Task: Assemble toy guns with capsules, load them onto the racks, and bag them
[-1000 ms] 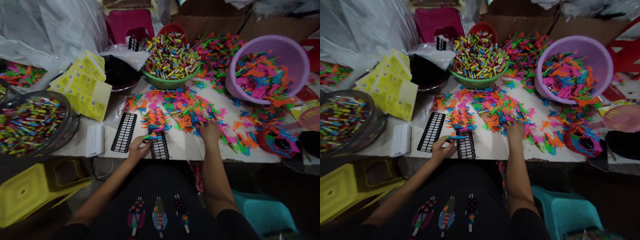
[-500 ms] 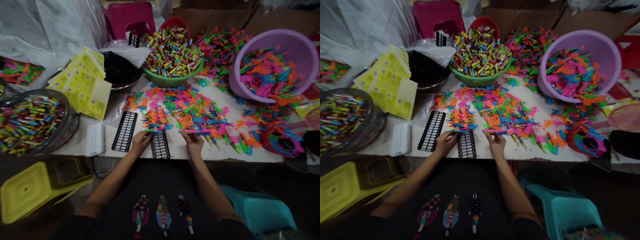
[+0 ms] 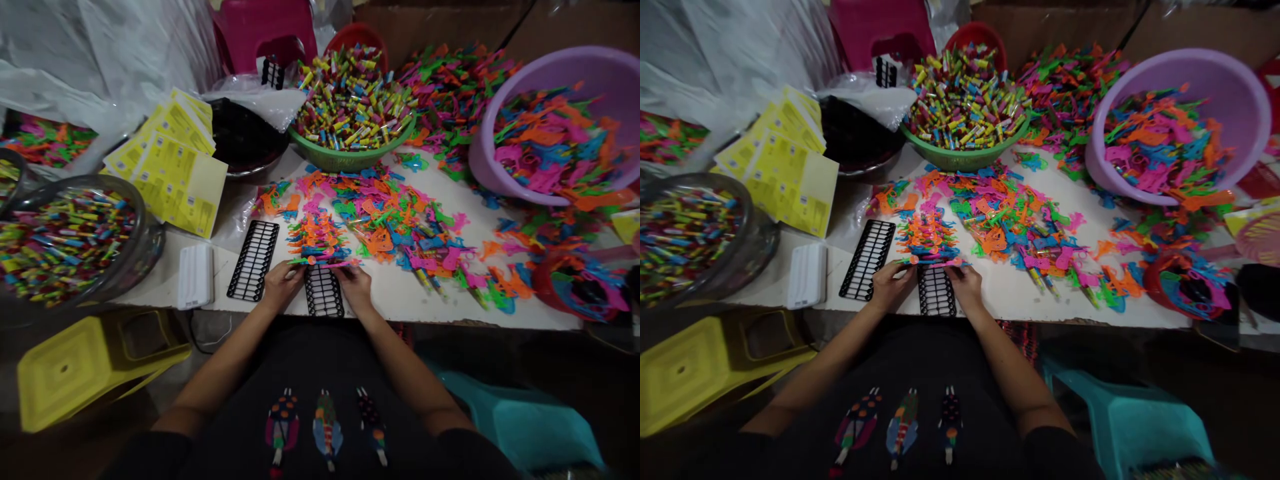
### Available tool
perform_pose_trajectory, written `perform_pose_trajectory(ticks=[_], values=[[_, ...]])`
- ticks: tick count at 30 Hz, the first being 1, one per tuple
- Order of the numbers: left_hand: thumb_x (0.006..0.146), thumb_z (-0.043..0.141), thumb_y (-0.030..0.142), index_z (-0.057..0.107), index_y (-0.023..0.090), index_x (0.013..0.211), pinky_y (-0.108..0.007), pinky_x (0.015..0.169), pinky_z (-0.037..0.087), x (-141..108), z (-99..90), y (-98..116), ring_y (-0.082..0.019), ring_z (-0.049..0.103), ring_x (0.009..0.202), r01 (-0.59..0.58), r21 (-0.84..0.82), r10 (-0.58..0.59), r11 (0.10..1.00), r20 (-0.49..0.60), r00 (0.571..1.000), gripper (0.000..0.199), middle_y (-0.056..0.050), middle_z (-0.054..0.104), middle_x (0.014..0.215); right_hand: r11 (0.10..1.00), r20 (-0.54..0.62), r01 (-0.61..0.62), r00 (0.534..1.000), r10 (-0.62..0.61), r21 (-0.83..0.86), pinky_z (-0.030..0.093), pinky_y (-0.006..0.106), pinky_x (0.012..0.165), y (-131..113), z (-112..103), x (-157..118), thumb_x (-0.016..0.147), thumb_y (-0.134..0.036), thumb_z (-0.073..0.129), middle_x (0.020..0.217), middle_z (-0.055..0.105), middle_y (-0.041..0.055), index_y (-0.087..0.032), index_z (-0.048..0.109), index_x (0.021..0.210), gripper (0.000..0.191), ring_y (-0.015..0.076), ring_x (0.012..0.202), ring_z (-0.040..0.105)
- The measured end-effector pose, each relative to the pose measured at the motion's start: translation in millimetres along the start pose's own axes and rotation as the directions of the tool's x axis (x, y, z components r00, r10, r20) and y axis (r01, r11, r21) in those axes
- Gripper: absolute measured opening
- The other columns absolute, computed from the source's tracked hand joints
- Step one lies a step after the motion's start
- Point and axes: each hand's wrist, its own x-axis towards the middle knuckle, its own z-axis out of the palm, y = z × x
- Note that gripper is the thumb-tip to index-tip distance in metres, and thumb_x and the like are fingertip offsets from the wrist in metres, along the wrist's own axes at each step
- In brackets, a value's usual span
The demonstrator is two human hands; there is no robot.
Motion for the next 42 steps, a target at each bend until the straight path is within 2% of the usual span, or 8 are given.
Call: perform_pose_trajectory(ticks=[11,20,27,32,35,37,39,42], values=[[0.074,0.058,0.019,0.062,0.015,0.080,-0.021,0.060,0.049,2,2.8,3,-0.011,0.062,0.064,0.024,0.008,-0.024,1.000,-0.016,1.000,0.008,-0.003,0.066,0.071,0.901,0.094,0.216,0.976,-0.194,-0.375,0.048,0.028,0.068,-8,0,3,0.075,-0.037,0.054,0.073,0.064,0.0037,-0.020,0.066,0.075,0.021,0.0157,0.070,0.059],[0.074,0.058,0.023,0.062,0.016,0.076,-0.021,0.062,0.048,4,3.6,5,-0.011,0.061,0.065,0.024,0.017,-0.024,1.000,0.017,1.000,0.008,-0.003,0.065,0.069,0.885,0.089,0.205,0.979,-0.185,-0.419,0.045,0.028,0.065,-6,5,4,0.074,-0.037,0.052,0.068,0.059,0.0037,-0.019,0.062,0.067,0.022,0.0160,0.069,0.055],[0.073,0.058,0.026,0.063,0.016,0.071,-0.020,0.059,0.048,1,5.7,6,-0.011,0.061,0.060,0.187,0.016,-0.187,0.982,0.037,0.982,0.012,-0.002,0.065,0.066,0.888,0.101,0.199,0.980,-0.173,-0.414,0.044,0.029,0.066,-3,6,5,0.073,-0.036,0.051,0.069,0.059,0.0037,-0.019,0.063,0.067,0.022,0.0164,0.069,0.055],[0.074,0.058,0.026,0.064,0.014,0.075,-0.021,0.060,0.050,2,8.7,6,-0.012,0.062,0.062,0.157,0.012,-0.158,0.987,0.034,0.987,0.013,-0.004,0.066,0.068,0.899,0.126,0.216,0.975,-0.181,-0.380,0.044,0.028,0.068,-8,6,7,0.072,-0.034,0.055,0.067,0.060,0.0030,-0.020,0.064,0.066,0.018,0.0160,0.069,0.055],[0.075,0.057,0.027,0.064,0.015,0.079,-0.023,0.062,0.051,0,2.1,6,-0.013,0.063,0.065,0.131,0.059,-0.132,0.990,0.013,0.991,0.014,-0.005,0.068,0.073,0.892,0.149,0.260,0.964,-0.219,-0.370,0.044,0.029,0.070,-14,-24,13,0.074,-0.033,0.054,0.070,0.063,0.0034,-0.021,0.065,0.069,0.018,0.0158,0.070,0.056],[0.075,0.058,0.027,0.065,0.016,0.079,-0.023,0.061,0.050,-3,-5.8,6,-0.013,0.063,0.063,0.108,0.098,-0.109,0.989,0.002,0.994,0.014,-0.005,0.068,0.074,0.868,0.030,0.222,0.972,-0.233,-0.445,0.043,0.032,0.073,-14,-61,19,0.076,-0.034,0.051,0.077,0.064,0.0058,-0.020,0.066,0.076,0.020,0.0169,0.073,0.056],[0.074,0.059,0.027,0.064,0.015,0.078,-0.021,0.056,0.049,-4,-13.7,10,-0.011,0.061,0.057,0.076,0.111,-0.078,0.991,0.018,0.997,0.013,-0.004,0.068,0.071,0.802,-0.161,0.070,0.966,-0.204,-0.593,0.042,0.037,0.075,-8,-103,24,0.075,-0.035,0.052,0.080,0.063,0.0087,-0.017,0.065,0.081,0.023,0.0197,0.075,0.054],[0.075,0.057,0.024,0.064,0.016,0.077,-0.020,0.055,0.048,-2,-19.6,27,-0.010,0.061,0.057,0.020,0.034,-0.024,0.999,0.118,0.993,0.011,-0.003,0.067,0.069,0.632,-0.320,-0.174,0.939,-0.124,-0.755,0.038,0.044,0.078,4,-150,27,0.061,-0.036,0.065,0.089,0.059,0.0146,-0.013,0.062,0.084,0.033,0.0268,0.085,0.051]])
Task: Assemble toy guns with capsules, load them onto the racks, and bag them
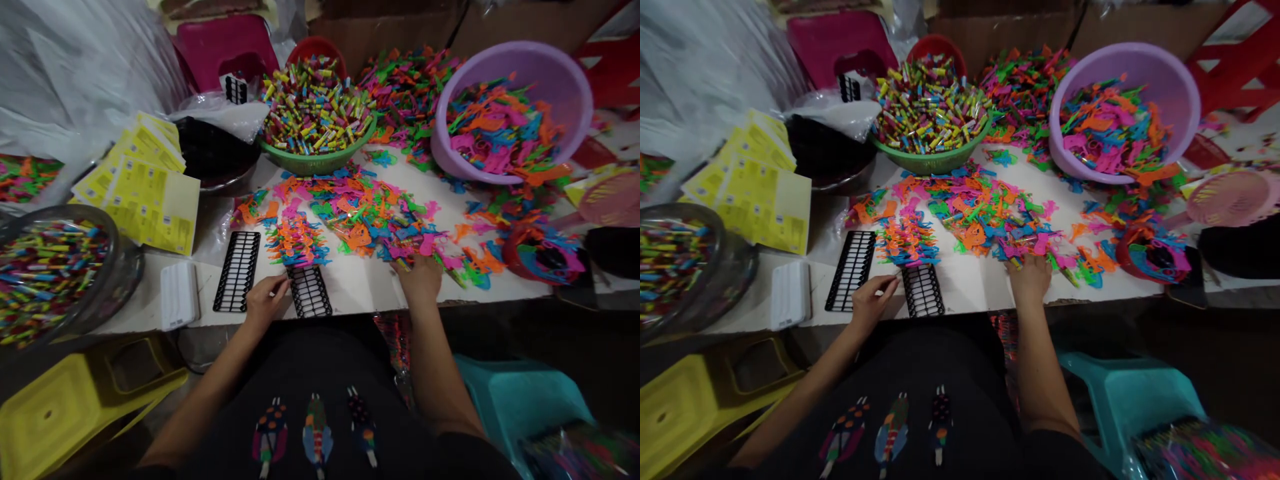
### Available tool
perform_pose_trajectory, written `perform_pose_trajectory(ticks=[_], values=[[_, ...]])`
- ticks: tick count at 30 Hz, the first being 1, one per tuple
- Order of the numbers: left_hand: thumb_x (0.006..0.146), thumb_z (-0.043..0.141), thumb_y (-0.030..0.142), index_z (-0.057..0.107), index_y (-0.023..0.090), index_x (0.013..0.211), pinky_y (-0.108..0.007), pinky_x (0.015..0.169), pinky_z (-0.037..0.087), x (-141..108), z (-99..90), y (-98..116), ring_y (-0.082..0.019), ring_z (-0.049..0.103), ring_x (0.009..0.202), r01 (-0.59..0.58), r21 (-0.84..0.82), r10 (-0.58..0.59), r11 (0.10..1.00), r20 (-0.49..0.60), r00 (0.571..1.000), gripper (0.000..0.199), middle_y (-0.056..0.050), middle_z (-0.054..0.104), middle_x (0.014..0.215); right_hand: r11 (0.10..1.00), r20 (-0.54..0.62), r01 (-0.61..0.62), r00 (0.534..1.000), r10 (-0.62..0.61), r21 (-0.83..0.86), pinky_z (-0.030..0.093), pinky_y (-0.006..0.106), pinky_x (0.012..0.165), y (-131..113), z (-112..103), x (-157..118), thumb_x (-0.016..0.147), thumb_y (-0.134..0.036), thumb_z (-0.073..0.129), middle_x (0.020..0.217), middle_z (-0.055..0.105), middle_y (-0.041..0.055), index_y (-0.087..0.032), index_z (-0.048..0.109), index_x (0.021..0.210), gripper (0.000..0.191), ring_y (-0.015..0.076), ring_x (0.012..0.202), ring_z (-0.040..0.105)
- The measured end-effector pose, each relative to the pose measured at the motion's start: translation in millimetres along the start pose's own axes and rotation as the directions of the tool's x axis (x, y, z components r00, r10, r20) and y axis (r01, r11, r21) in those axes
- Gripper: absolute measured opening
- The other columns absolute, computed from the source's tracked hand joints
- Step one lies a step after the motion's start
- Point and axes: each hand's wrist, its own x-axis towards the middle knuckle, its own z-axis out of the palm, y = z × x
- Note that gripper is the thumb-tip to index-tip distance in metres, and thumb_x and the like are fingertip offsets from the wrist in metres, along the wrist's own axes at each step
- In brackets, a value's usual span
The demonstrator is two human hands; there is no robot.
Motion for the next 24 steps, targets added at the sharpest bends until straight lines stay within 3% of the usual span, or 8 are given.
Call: perform_pose_trajectory(ticks=[3,6,10,12,13,17,20,24], values=[[0.076,0.056,0.024,0.064,0.017,0.078,-0.020,0.060,0.049,9,1.8,27,-0.011,0.062,0.064,-0.020,-0.199,0.051,0.980,0.149,0.987,0.010,-0.003,0.068,0.072,0.993,0.068,-0.073,0.995,0.079,-0.093,0.041,0.041,0.071,13,-2,0,0.061,-0.030,0.063,0.096,0.054,0.0161,-0.013,0.059,0.086,0.031,0.0258,0.083,0.051],[0.076,0.056,0.026,0.066,0.017,0.077,-0.020,0.059,0.049,19,9.7,52,-0.011,0.062,0.064,0.059,-0.398,0.088,0.915,0.341,0.936,0.013,-0.003,0.068,0.072,0.999,0.087,-0.026,0.996,0.022,0.042,0.042,0.035,0.067,4,1,-8,0.064,-0.024,0.056,0.081,0.056,0.0091,-0.015,0.058,0.076,0.016,0.0200,0.074,0.052],[0.076,0.055,0.032,0.066,0.016,0.087,-0.021,0.051,0.049,26,31.7,74,-0.012,0.062,0.055,0.435,-0.517,0.000,0.737,0.644,0.765,0.023,-0.004,0.068,0.067,0.937,-0.114,-0.044,0.990,0.088,0.346,0.044,0.030,0.060,-22,5,-20,0.066,-0.030,0.057,0.067,0.054,0.0024,-0.016,0.054,0.072,0.015,0.0140,0.060,0.049],[0.075,0.056,0.036,0.065,0.014,0.094,-0.022,0.052,0.050,29,47.1,82,-0.014,0.063,0.057,0.615,-0.528,-0.051,0.586,0.733,0.678,0.031,-0.006,0.068,0.069,0.900,-0.247,0.032,0.965,0.085,0.436,0.044,0.029,0.060,-36,5,-28,0.068,-0.032,0.057,0.071,0.054,0.0029,-0.017,0.052,0.073,0.017,0.0138,0.063,0.051],[0.073,0.058,0.037,0.064,0.013,0.096,-0.024,0.055,0.052,31,54.7,86,-0.014,0.064,0.061,0.661,-0.544,-0.076,0.516,0.740,0.668,0.034,-0.007,0.069,0.074,0.886,-0.307,0.103,0.950,0.046,0.451,0.045,0.029,0.060,-43,4,-32,0.070,-0.033,0.056,0.074,0.054,0.0036,-0.018,0.051,0.073,0.016,0.0145,0.067,0.052],[0.066,0.065,0.038,0.067,0.015,0.088,-0.028,0.070,0.052,44,71.0,104,-0.017,0.063,0.076,0.585,-0.697,-0.165,0.414,0.575,0.801,0.032,-0.005,0.069,0.082,0.854,-0.382,0.374,0.895,-0.230,0.361,0.046,0.032,0.068,-67,-3,-50,0.073,-0.035,0.054,0.078,0.056,0.0047,-0.022,0.052,0.076,0.013,0.0170,0.078,0.054],[0.067,0.064,0.037,0.069,0.017,0.079,-0.028,0.069,0.052,48,65.8,110,-0.016,0.063,0.074,0.461,-0.736,-0.219,0.496,0.408,0.886,0.024,-0.003,0.068,0.078,0.835,-0.352,0.451,0.873,-0.338,0.315,0.047,0.035,0.072,-76,-12,-58,0.073,-0.032,0.056,0.081,0.058,0.0054,-0.024,0.053,0.081,0.012,0.0180,0.080,0.056],[0.070,0.062,0.034,0.068,0.019,0.078,-0.032,0.073,0.053,39,49.1,104,-0.018,0.063,0.077,0.322,-0.730,-0.192,0.603,0.259,0.947,0.018,-0.004,0.068,0.081,0.784,-0.277,0.418,0.906,-0.322,0.458,0.048,0.034,0.071,-83,-14,-60,0.074,-0.029,0.055,0.082,0.060,0.0049,-0.023,0.055,0.087,0.015,0.0177,0.080,0.058]])
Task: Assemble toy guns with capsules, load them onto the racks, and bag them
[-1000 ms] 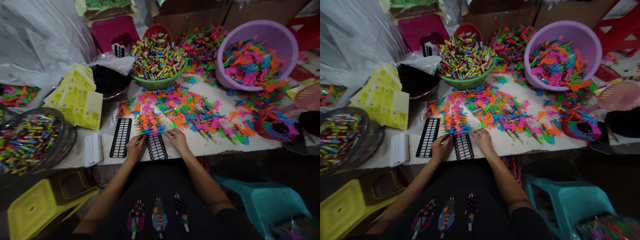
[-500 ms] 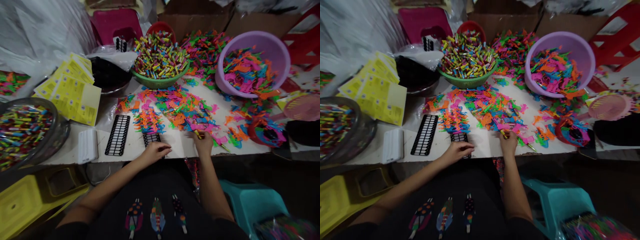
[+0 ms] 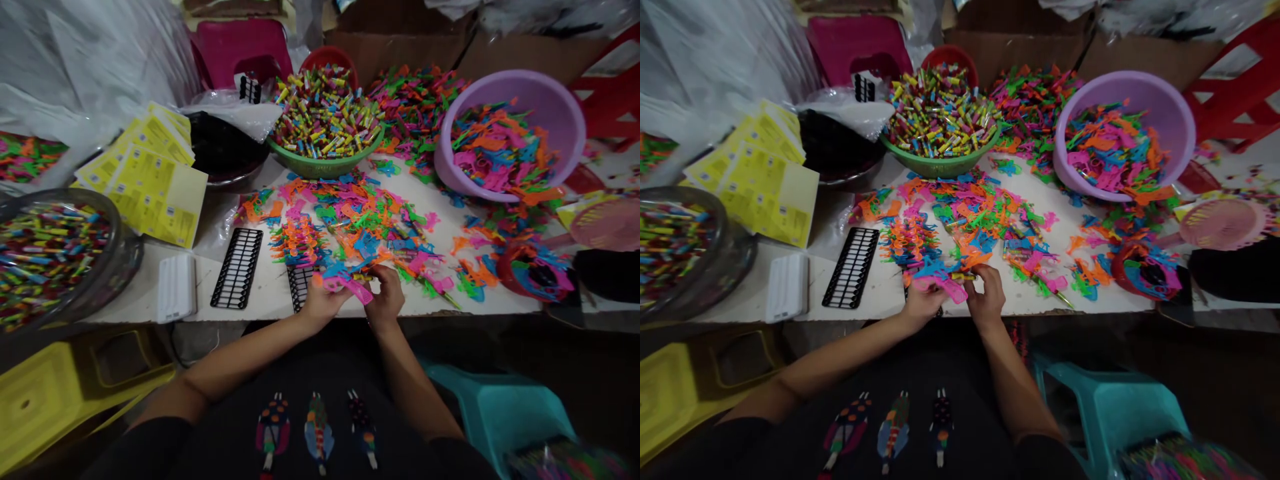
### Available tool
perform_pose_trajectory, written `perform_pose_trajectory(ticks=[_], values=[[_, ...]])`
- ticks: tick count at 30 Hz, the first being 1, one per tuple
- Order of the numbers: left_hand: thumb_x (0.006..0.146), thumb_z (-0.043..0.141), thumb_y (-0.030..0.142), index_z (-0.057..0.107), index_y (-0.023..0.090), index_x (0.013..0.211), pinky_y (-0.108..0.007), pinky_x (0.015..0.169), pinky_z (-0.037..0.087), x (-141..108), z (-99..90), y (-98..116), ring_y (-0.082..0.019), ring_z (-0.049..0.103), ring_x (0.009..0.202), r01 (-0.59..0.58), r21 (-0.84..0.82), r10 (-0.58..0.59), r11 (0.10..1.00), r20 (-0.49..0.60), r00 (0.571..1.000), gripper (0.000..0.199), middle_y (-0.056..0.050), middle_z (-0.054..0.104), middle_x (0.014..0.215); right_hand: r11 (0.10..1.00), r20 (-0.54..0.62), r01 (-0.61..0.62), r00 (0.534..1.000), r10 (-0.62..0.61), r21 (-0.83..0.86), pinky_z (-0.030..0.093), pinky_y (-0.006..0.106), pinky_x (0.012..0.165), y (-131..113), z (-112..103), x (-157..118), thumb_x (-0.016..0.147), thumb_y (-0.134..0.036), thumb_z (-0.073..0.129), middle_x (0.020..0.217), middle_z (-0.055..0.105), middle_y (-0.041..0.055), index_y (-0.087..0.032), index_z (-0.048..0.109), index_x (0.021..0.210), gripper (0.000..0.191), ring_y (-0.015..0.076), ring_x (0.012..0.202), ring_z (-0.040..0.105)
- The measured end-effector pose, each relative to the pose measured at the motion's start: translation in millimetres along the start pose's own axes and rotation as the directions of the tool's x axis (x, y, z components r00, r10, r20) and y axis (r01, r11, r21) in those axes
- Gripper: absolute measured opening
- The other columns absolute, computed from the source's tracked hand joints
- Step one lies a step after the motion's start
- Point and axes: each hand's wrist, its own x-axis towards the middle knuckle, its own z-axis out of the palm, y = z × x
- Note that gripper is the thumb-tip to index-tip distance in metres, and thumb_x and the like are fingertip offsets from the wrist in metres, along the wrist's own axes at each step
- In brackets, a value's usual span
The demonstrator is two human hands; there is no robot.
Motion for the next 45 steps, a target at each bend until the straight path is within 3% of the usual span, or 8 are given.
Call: perform_pose_trajectory(ticks=[3,8,13,16,20,25,35,45], values=[[0.074,0.059,0.033,0.067,0.019,0.082,-0.033,0.076,0.053,-12,-23.7,6,-0.019,0.063,0.081,-0.046,0.103,0.046,0.994,0.002,0.999,0.018,-0.005,0.068,0.081,0.974,0.006,-0.151,0.988,0.152,0.169,0.049,0.032,0.071,0,8,2,0.074,-0.029,0.055,0.084,0.062,0.0044,-0.021,0.057,0.088,0.016,0.0166,0.079,0.059],[0.071,0.061,0.036,0.064,0.021,0.088,-0.031,0.070,0.054,-34,-86.0,10,-0.018,0.064,0.078,-0.094,0.335,0.090,0.937,0.028,0.996,0.023,-0.006,0.068,0.087,0.821,0.000,-0.395,0.901,0.434,0.411,0.049,0.035,0.076,6,13,4,0.070,-0.032,0.061,0.083,0.064,0.0036,-0.018,0.060,0.081,0.018,0.0167,0.079,0.061],[0.067,0.067,0.032,0.064,0.019,0.067,-0.023,0.054,0.050,-41,-123.3,-27,-0.013,0.063,0.058,-0.177,0.703,0.390,0.689,-0.155,0.908,0.014,-0.001,0.067,0.064,0.767,0.254,-0.447,0.894,0.369,0.460,0.049,0.036,0.077,10,28,-3,0.068,-0.032,0.062,0.081,0.067,0.0020,-0.021,0.063,0.078,0.015,0.0181,0.078,0.062],[0.068,0.065,0.035,0.064,0.019,0.061,-0.021,0.047,0.045,-36,-122.5,-52,-0.011,0.057,0.046,-0.159,0.831,0.487,0.534,-0.148,0.861,0.018,0.000,0.062,0.051,0.823,0.341,-0.382,0.907,0.247,0.421,0.048,0.035,0.079,12,44,-9,0.072,-0.032,0.058,0.086,0.066,0.0022,-0.023,0.063,0.083,0.015,0.0180,0.084,0.060],[0.073,0.060,0.038,0.065,0.017,0.060,-0.020,0.045,0.041,-28,-116.1,-67,-0.010,0.055,0.044,-0.157,0.877,0.485,0.454,-0.096,0.869,0.024,0.000,0.061,0.049,0.885,0.261,-0.264,0.950,0.170,0.384,0.047,0.036,0.080,15,50,-11,0.073,-0.030,0.057,0.085,0.063,0.0032,-0.022,0.062,0.082,0.013,0.0171,0.085,0.058],[0.074,0.058,0.037,0.065,0.017,0.063,-0.021,0.048,0.042,-22,-116.3,-71,-0.011,0.057,0.047,-0.154,0.883,0.470,0.443,-0.083,0.879,0.024,0.000,0.061,0.051,0.891,0.329,-0.272,0.932,0.150,0.364,0.048,0.033,0.075,18,49,-17,0.075,-0.030,0.055,0.083,0.062,0.0029,-0.021,0.060,0.081,0.012,0.0153,0.080,0.057],[0.076,0.055,0.040,0.063,0.017,0.059,-0.022,0.048,0.037,-22,-113.0,-68,-0.012,0.055,0.048,-0.144,0.909,0.411,0.391,-0.032,0.911,0.030,-0.002,0.059,0.048,0.879,0.405,-0.244,0.912,0.064,0.409,0.047,0.031,0.077,31,79,-30,0.076,-0.025,0.055,0.088,0.063,0.0029,-0.022,0.062,0.082,0.010,0.0155,0.086,0.058],[0.078,0.053,0.037,0.064,0.016,0.063,-0.023,0.051,0.037,-17,-107.6,-72,-0.013,0.057,0.053,-0.116,0.922,0.380,0.371,-0.037,0.924,0.028,-0.003,0.062,0.055,0.959,0.402,-0.151,0.914,0.043,0.241,0.048,0.029,0.074,15,73,-23,0.077,-0.030,0.054,0.081,0.062,0.0019,-0.023,0.064,0.082,0.013,0.0143,0.080,0.058]])
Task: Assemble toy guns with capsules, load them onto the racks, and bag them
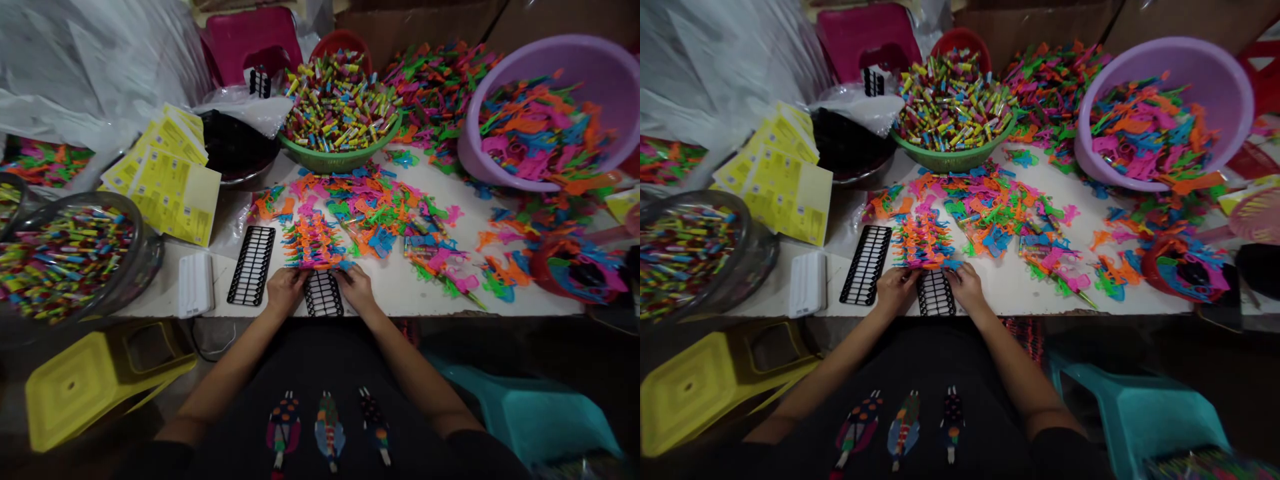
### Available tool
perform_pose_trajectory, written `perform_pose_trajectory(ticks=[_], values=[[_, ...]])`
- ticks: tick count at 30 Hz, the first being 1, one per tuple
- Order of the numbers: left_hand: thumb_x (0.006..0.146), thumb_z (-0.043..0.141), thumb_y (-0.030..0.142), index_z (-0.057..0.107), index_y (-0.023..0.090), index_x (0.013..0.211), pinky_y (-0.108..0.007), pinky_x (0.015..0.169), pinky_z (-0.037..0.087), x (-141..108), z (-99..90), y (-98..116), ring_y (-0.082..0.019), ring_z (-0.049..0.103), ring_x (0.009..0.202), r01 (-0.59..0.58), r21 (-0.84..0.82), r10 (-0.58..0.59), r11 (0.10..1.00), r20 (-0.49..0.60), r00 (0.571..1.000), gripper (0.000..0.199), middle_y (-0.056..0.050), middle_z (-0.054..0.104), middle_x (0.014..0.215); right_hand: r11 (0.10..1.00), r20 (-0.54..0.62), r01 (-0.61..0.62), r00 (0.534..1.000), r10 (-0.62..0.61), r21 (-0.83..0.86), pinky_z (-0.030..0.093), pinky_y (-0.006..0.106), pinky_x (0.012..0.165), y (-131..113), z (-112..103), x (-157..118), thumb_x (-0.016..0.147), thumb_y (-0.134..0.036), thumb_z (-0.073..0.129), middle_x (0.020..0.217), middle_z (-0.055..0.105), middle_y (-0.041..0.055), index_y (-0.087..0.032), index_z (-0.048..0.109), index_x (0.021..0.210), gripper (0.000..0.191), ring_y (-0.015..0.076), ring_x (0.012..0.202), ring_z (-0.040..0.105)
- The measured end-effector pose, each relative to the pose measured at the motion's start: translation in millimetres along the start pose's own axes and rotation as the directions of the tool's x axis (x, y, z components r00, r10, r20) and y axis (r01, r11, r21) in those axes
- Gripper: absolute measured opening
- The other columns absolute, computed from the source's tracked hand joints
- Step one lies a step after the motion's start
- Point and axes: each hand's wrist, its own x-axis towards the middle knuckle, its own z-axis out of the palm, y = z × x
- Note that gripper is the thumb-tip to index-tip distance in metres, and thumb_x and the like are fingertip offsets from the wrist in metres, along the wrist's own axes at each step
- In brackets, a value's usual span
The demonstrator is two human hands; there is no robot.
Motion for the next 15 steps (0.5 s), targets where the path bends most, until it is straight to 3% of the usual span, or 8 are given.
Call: perform_pose_trajectory(ticks=[7,15], values=[[0.079,0.051,0.034,0.060,0.015,0.058,-0.023,0.051,0.036,-1.0,0.0,3.2,-0.012,0.055,0.051,0.018,0.013,-0.018,1.000,0.008,1.000,0.030,-0.003,0.060,0.052,0.960,-0.001,0.003,1.000,-0.004,-0.279,0.048,0.028,0.067,-6.0,8.2,-1.2,0.077,-0.032,0.051,0.071,0.059,0.0042,-0.018,0.062,0.071,0.019,0.0156,0.072,0.057],[0.078,0.054,0.034,0.060,0.015,0.061,-0.022,0.050,0.037,-1.4,0.3,4.3,-0.012,0.056,0.052,0.026,-0.026,-0.026,0.999,-0.014,1.000,0.027,-0.003,0.062,0.054,0.962,0.004,0.018,1.000,-0.017,-0.271,0.048,0.027,0.064,-0.9,4.6,-2.2,0.076,-0.030,0.050,0.069,0.060,0.0033,-0.019,0.062,0.071,0.017,0.0148,0.067,0.057]])
